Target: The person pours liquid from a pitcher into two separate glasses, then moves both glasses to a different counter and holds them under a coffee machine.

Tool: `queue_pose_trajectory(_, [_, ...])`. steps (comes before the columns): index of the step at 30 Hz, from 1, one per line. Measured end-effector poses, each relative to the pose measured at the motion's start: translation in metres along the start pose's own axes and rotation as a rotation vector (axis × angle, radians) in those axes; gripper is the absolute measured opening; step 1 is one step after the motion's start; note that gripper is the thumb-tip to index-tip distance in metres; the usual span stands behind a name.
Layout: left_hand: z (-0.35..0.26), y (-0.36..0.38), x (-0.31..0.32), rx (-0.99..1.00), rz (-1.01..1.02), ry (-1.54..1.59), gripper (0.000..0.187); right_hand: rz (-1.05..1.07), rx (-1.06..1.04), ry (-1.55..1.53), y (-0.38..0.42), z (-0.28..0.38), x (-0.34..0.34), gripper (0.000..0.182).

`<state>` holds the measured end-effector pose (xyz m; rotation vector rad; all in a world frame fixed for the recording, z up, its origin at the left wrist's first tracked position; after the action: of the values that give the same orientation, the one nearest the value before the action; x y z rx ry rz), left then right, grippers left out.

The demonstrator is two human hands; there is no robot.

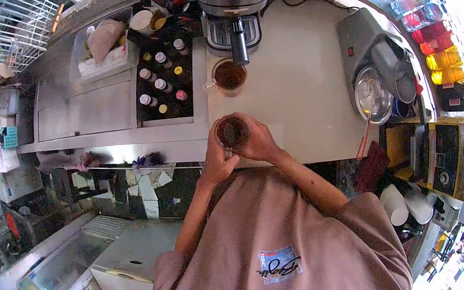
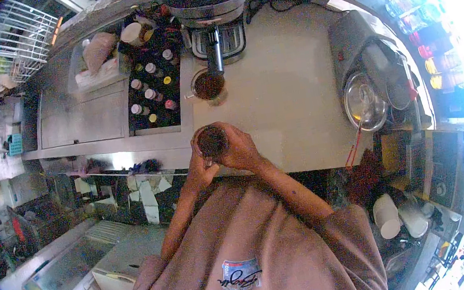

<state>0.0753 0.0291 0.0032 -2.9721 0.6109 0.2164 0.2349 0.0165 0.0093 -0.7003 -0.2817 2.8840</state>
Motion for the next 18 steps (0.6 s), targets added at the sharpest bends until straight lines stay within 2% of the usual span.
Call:
queue_pose_trajectory(5, [0.003,-0.003,-0.003,0.014,0.05,-0.094,0.09,-0.021,0.09,-0.061,0.006,-0.011,0.007,0.075])
queue_pose_trajectory(9, [-0.004,-0.002,-0.005,0.042,0.032,-0.143,0.09,0.046,0.013,-0.144,0.003,-0.02,0.005,0.076])
queue_pose_trajectory(11, [0.0,-0.001,-0.008,0.129,0.108,-0.677,0.088,0.075,-0.068,-0.113,0.004,-0.028,0.01,0.078])
queue_pose_trajectory(15, [0.02,0.01,-0.008,0.078,0.046,-0.656,0.084,0.083,-0.111,0.001,0.007,-0.025,0.004,0.078])
queue_pose_trajectory(17, [0.029,0.014,-0.007,-0.003,-0.053,-0.405,0.077,0.093,-0.052,0.026,0.007,-0.02,0.001,0.071])
queue_pose_trajectory(18, [0.023,0.014,-0.007,-0.007,-0.054,-0.405,0.077,0.096,-0.05,0.025,0.008,-0.022,0.003,0.071])
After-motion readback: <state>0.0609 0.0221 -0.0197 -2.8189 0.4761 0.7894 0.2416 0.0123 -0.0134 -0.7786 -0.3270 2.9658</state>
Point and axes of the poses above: each hand's wrist, its own y-axis away from the middle knuckle, its own x-axis out of the palm, z = x × y, the point moved 3 cm from there along -y, towards the middle knuckle, and after that the axes turned 7 degrees about -z, right-handed, at the moved point
